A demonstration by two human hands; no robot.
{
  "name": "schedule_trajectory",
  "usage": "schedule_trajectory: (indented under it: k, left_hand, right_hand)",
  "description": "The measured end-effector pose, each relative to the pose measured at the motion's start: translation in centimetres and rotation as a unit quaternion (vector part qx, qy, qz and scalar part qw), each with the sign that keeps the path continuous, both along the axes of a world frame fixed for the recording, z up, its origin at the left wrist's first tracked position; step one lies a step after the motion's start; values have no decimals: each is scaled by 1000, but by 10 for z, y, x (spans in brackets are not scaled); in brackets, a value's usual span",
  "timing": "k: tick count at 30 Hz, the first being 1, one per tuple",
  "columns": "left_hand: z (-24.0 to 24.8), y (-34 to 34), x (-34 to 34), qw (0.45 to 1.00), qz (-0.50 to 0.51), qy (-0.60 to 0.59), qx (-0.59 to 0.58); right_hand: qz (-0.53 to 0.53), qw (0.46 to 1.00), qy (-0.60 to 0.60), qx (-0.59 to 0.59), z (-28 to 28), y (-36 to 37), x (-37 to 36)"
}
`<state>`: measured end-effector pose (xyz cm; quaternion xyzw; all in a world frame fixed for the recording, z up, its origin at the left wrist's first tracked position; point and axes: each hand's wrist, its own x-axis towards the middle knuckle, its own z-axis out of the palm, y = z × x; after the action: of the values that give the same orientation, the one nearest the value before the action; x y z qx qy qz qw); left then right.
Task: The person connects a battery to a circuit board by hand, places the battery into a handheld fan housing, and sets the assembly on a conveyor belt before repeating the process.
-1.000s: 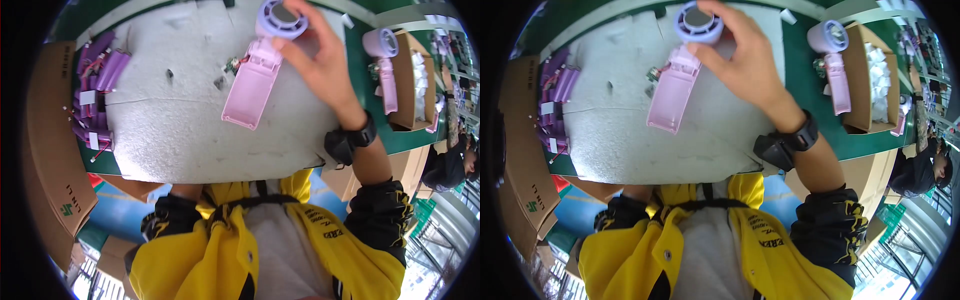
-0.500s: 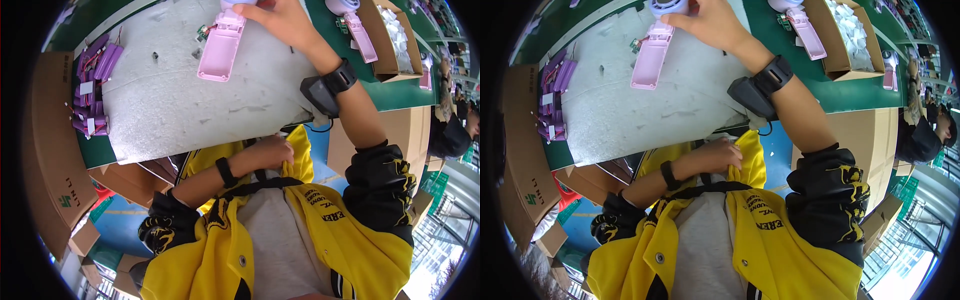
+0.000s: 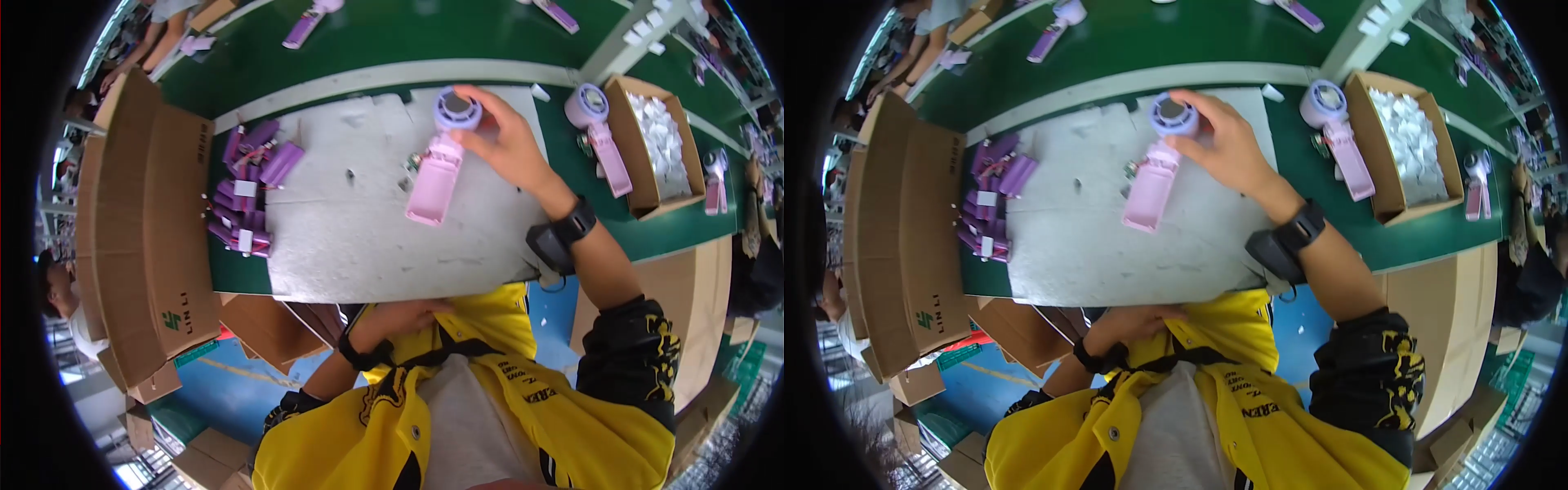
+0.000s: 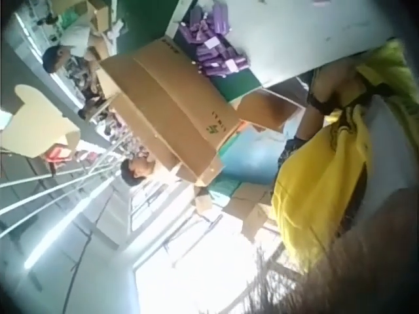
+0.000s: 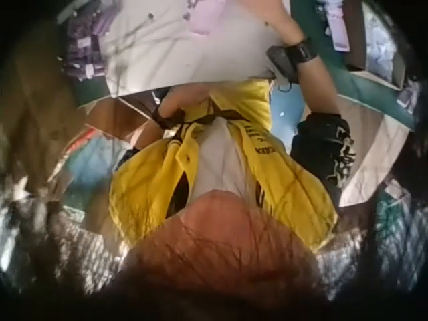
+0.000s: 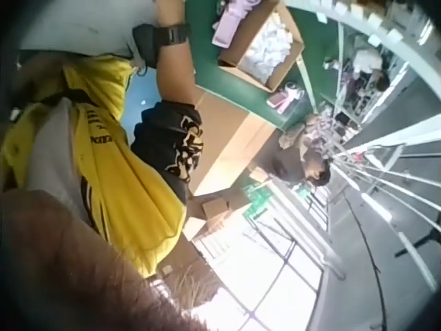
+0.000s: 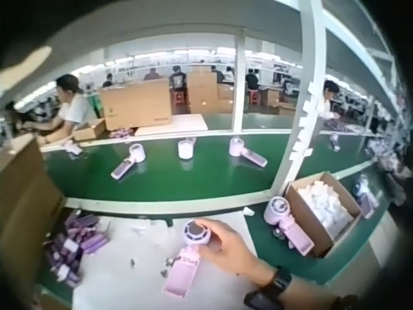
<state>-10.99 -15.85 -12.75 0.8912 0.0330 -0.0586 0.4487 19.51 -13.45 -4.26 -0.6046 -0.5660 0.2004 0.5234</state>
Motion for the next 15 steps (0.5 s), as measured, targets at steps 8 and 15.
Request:
schedule_trajectory:
  k: [8,15]
  left_hand:
    - [56,-17,-1,994,22,63,-91]
    - [206,97,-8,974,223,-18,-12]
  right_hand:
    - [-29,996,-85,22,9,-5,-12]
    - [-1,1000,2,18,-4,-1,-2]
